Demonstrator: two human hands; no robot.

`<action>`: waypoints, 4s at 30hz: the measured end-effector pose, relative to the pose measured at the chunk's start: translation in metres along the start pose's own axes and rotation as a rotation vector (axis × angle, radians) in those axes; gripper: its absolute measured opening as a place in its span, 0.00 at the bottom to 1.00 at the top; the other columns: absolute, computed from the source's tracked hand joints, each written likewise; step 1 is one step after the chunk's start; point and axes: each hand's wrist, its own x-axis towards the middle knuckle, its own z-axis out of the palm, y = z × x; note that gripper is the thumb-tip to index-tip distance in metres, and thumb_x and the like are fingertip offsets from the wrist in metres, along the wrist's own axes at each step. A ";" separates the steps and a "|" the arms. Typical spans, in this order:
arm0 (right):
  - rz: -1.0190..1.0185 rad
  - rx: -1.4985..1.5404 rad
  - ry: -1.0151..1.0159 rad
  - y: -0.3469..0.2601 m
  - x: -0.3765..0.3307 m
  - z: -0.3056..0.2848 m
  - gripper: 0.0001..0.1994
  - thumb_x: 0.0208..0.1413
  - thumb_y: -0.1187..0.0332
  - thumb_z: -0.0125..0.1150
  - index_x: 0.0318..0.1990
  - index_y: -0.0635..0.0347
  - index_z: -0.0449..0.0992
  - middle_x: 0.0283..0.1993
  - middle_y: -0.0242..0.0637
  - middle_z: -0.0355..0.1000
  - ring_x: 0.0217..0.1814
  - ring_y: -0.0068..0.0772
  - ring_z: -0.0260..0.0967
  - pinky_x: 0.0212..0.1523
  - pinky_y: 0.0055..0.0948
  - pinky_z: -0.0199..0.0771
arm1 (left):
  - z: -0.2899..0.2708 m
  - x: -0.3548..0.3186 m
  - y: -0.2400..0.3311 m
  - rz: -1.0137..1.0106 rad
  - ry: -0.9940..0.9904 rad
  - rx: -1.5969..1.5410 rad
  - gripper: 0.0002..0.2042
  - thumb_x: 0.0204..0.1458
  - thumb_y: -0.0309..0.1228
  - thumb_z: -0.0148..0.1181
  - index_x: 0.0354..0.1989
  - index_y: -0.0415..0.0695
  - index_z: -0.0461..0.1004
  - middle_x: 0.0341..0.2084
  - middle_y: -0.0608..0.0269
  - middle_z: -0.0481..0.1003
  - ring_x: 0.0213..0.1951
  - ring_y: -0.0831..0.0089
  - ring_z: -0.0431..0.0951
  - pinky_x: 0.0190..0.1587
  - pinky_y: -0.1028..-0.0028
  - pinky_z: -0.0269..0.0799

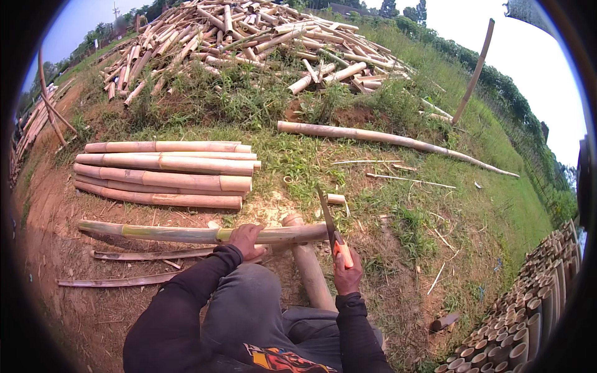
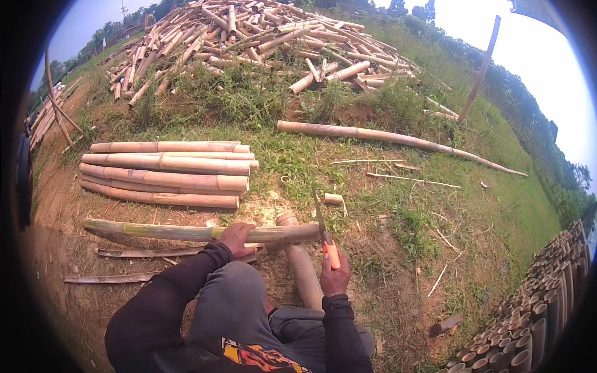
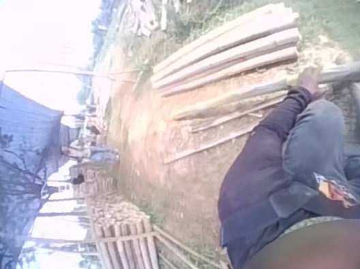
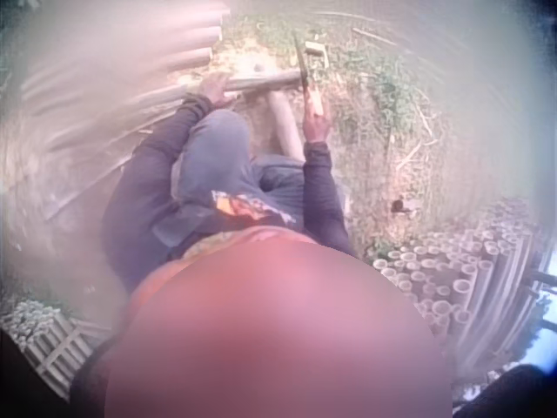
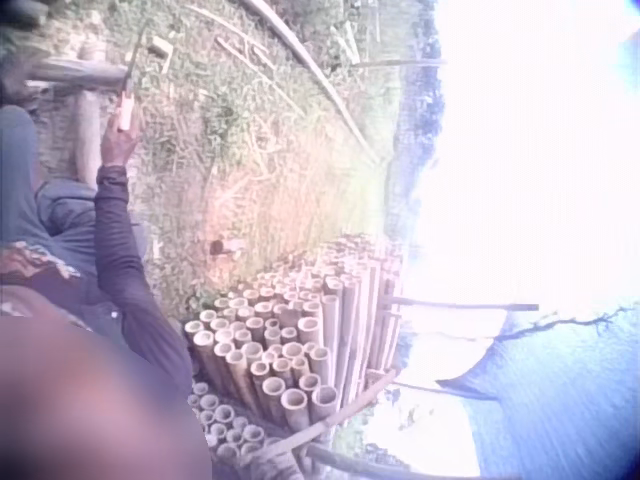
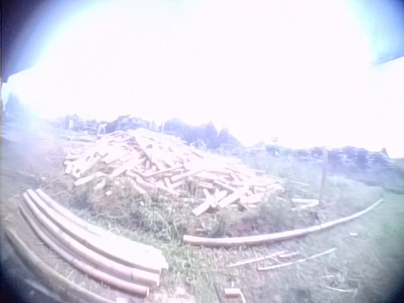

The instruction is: The person sits cross-legged on the ground and uses a hand saw to cut long bamboo poles into shorter sections. They repeatedly position a pole, saw through it, and place the cut piece aside.

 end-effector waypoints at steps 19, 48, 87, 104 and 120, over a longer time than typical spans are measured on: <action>0.062 -0.164 -0.014 -0.016 -0.037 -0.011 0.09 0.70 0.69 0.66 0.47 0.65 0.76 0.36 0.30 0.73 0.34 0.16 0.68 0.35 0.23 0.71 | 0.047 0.084 0.035 -0.020 -0.241 0.228 0.31 0.46 0.42 0.80 0.57 0.52 0.70 0.45 0.53 0.80 0.48 0.50 0.85 0.50 0.52 0.81; 0.094 -0.185 -0.080 -0.047 -0.017 -0.011 0.09 0.73 0.66 0.64 0.42 0.62 0.74 0.25 0.27 0.72 0.24 0.14 0.70 0.22 0.19 0.69 | 0.034 0.103 0.029 -0.035 -0.381 0.092 0.35 0.43 0.49 0.76 0.59 0.50 0.73 0.44 0.50 0.85 0.48 0.51 0.86 0.52 0.54 0.81; 0.177 -0.127 0.015 -0.012 -0.087 -0.032 0.10 0.74 0.65 0.62 0.43 0.63 0.72 0.24 0.29 0.71 0.20 0.16 0.67 0.21 0.18 0.66 | 0.043 0.109 0.025 -0.015 -0.421 0.059 0.35 0.42 0.48 0.76 0.59 0.49 0.75 0.44 0.49 0.85 0.48 0.50 0.85 0.53 0.54 0.80; 0.245 -0.086 0.004 -0.046 -0.055 -0.031 0.06 0.69 0.72 0.65 0.44 0.68 0.77 0.33 0.31 0.74 0.34 0.15 0.72 0.33 0.24 0.73 | 0.045 0.102 0.039 -0.015 -0.368 0.142 0.39 0.46 0.45 0.77 0.68 0.53 0.68 0.44 0.50 0.84 0.49 0.50 0.86 0.51 0.53 0.83; 0.112 -0.082 0.000 -0.017 -0.062 -0.029 0.07 0.72 0.70 0.62 0.45 0.65 0.74 0.27 0.27 0.72 0.24 0.14 0.69 0.24 0.19 0.70 | 0.041 0.105 0.040 -0.025 -0.415 0.114 0.38 0.45 0.46 0.77 0.67 0.54 0.69 0.47 0.51 0.84 0.50 0.51 0.85 0.53 0.53 0.82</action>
